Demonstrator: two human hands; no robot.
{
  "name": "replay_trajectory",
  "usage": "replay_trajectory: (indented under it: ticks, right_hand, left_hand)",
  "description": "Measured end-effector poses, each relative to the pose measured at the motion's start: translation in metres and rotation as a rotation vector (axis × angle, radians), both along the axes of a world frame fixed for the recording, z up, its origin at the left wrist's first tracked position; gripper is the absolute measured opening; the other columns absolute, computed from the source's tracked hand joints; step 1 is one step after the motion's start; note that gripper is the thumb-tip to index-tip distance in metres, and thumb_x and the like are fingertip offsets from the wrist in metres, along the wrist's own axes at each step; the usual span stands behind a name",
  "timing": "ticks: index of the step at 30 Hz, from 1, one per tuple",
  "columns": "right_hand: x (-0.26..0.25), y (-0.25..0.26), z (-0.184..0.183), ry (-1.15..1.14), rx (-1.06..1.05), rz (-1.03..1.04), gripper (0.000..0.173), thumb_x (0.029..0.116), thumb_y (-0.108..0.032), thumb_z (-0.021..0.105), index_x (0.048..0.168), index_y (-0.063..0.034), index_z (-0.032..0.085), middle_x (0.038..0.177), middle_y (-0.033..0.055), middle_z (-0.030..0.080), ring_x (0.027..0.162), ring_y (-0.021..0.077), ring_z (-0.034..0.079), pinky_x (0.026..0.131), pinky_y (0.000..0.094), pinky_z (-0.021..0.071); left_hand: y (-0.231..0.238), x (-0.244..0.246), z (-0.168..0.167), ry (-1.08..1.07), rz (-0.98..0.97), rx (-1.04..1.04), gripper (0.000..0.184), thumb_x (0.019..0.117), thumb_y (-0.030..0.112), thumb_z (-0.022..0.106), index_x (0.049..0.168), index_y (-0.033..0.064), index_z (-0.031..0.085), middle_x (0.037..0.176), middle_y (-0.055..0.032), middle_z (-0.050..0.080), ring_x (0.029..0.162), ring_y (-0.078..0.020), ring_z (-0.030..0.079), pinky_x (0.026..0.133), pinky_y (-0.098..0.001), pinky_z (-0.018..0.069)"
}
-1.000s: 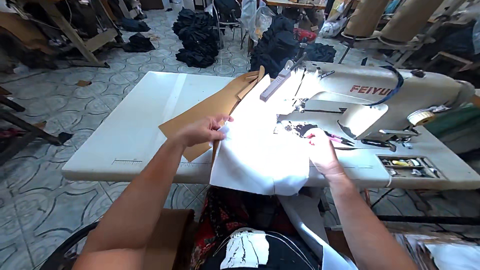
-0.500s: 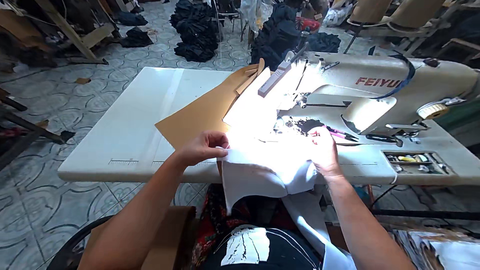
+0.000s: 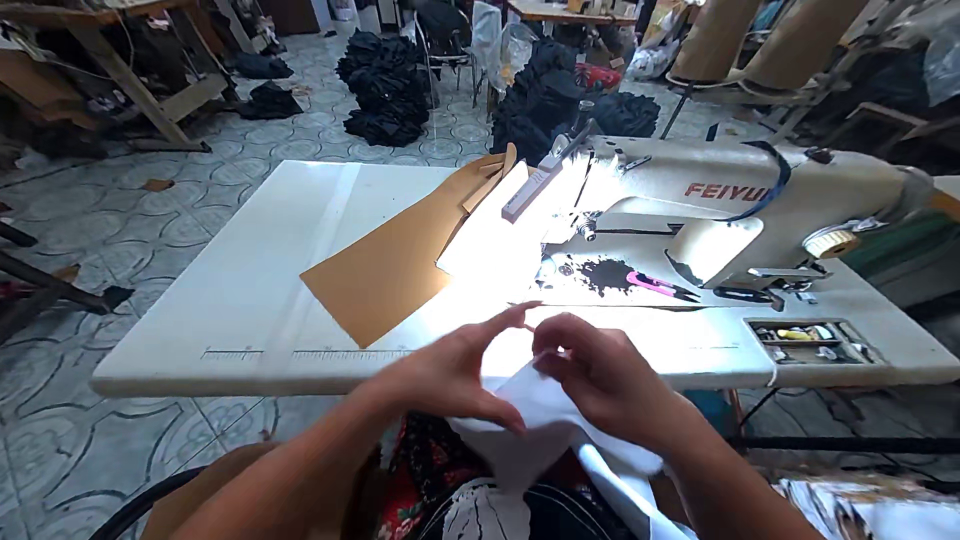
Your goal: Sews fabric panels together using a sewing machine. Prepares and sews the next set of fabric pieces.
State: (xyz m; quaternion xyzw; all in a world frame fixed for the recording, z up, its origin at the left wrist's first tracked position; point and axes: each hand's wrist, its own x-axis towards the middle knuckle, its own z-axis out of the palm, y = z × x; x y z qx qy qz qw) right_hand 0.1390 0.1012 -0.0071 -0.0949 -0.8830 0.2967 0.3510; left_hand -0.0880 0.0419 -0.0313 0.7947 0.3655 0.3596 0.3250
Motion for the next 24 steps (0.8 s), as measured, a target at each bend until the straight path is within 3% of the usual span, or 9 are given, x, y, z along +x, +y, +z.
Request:
replay_trajectory:
  ticks: [2, 4, 7, 9, 12, 14, 17, 19, 24]
  right_hand:
    - [0.01, -0.005, 0.027, 0.102, 0.061, -0.007, 0.006, 0.1007, -0.007, 0.056, 0.101, -0.0027, 0.06, 0.082, 0.0008, 0.063, 0.069, -0.0037, 0.056, 0.064, 0.0093, 0.0476]
    - [0.03, -0.008, 0.053, 0.206, 0.142, -0.144, 0.004, 0.1014, -0.013, 0.058, 0.105, -0.0108, 0.059, 0.087, -0.0065, 0.063, 0.072, -0.0068, 0.057, 0.065, 0.0089, 0.051]
    - [0.044, -0.028, 0.06, 0.308, 0.299, -0.264, 0.006, 0.1042, -0.018, 0.059, 0.109, -0.0154, 0.058, 0.094, -0.0063, 0.067, 0.082, -0.0048, 0.064, 0.07, 0.0106, 0.0542]
    - [0.03, -0.044, 0.041, 0.29, 0.384, -0.064, 0.004, 0.1056, -0.013, 0.055, 0.104, -0.0115, 0.058, 0.097, 0.0015, 0.067, 0.09, 0.0042, 0.067, 0.078, 0.0153, 0.0559]
    - [-0.015, -0.043, -0.008, 0.168, 0.478, 0.193, 0.01, 0.1033, -0.009, 0.055, 0.1, -0.0076, 0.064, 0.09, 0.0088, 0.07, 0.077, 0.0176, 0.067, 0.065, 0.0269, 0.0539]
    - [-0.038, -0.029, -0.043, 0.008, 0.463, 0.114, 0.019, 0.0987, -0.021, 0.066, 0.111, -0.0075, 0.073, 0.109, 0.0131, 0.074, 0.104, 0.0276, 0.072, 0.092, 0.0402, 0.0575]
    - [-0.055, -0.012, -0.094, -0.353, 0.266, -0.004, 0.057, 0.0993, -0.041, 0.062, 0.148, -0.0106, 0.057, 0.153, 0.0218, 0.051, 0.144, 0.0421, 0.045, 0.119, 0.0588, 0.0332]
    - [-0.058, -0.018, -0.113, -0.508, 0.253, -0.051, 0.066, 0.1025, -0.053, 0.049, 0.155, -0.0138, 0.047, 0.16, 0.0226, 0.04, 0.149, 0.0444, 0.036, 0.121, 0.0629, 0.0272]
    - [-0.063, -0.041, -0.13, -0.454, 0.36, -0.155, 0.067, 0.1014, -0.058, 0.044, 0.152, -0.0147, 0.051, 0.158, 0.0228, 0.043, 0.145, 0.0463, 0.041, 0.116, 0.0651, 0.0332]
  left_hand:
    - [0.01, 0.008, -0.007, 0.138, -0.114, -0.129, 0.034, 0.0815, 0.015, 0.082, 0.106, -0.0044, 0.069, 0.089, -0.009, 0.072, 0.083, -0.0103, 0.069, 0.076, -0.0318, 0.0568]
    - [0.023, -0.007, -0.002, 0.357, -0.037, -0.195, 0.017, 0.0919, 0.01, 0.07, 0.083, -0.0048, 0.07, 0.074, -0.0141, 0.067, 0.07, -0.023, 0.065, 0.067, -0.0449, 0.0534]
    - [0.037, -0.048, 0.006, 0.355, 0.419, 0.223, 0.013, 0.0921, 0.0, 0.064, 0.092, -0.0025, 0.076, 0.084, -0.0168, 0.073, 0.079, -0.0291, 0.072, 0.075, -0.0517, 0.0575]
    - [0.047, -0.069, 0.012, 0.294, 0.658, 0.6, 0.024, 0.0927, -0.004, 0.058, 0.106, -0.0026, 0.077, 0.103, -0.0188, 0.076, 0.094, -0.0322, 0.075, 0.088, -0.05, 0.0592]
    - [0.075, -0.097, 0.003, 0.234, 0.686, 0.886, 0.026, 0.099, 0.002, 0.053, 0.112, -0.0046, 0.075, 0.117, -0.0225, 0.074, 0.109, -0.0363, 0.072, 0.102, -0.048, 0.0528]
    - [0.096, -0.116, -0.018, 0.272, 0.602, 0.836, 0.027, 0.0991, 0.004, 0.054, 0.114, -0.0027, 0.075, 0.127, -0.0268, 0.068, 0.12, -0.0416, 0.066, 0.107, -0.0532, 0.0491]
    - [0.117, -0.141, -0.052, 0.361, 0.558, 0.65, 0.031, 0.0942, -0.006, 0.054, 0.116, -0.0015, 0.075, 0.133, -0.0302, 0.063, 0.124, -0.0468, 0.062, 0.107, -0.0577, 0.0478]
    - [0.124, -0.147, -0.059, 0.376, 0.591, 0.578, 0.031, 0.0923, -0.011, 0.054, 0.112, -0.0026, 0.076, 0.121, -0.0296, 0.067, 0.115, -0.0461, 0.065, 0.102, -0.0566, 0.0505]
    - [0.139, -0.14, -0.056, 0.379, 0.533, 0.51, 0.026, 0.0885, -0.013, 0.055, 0.095, -0.0043, 0.079, 0.102, -0.0255, 0.074, 0.101, -0.0432, 0.071, 0.094, -0.0559, 0.0543]
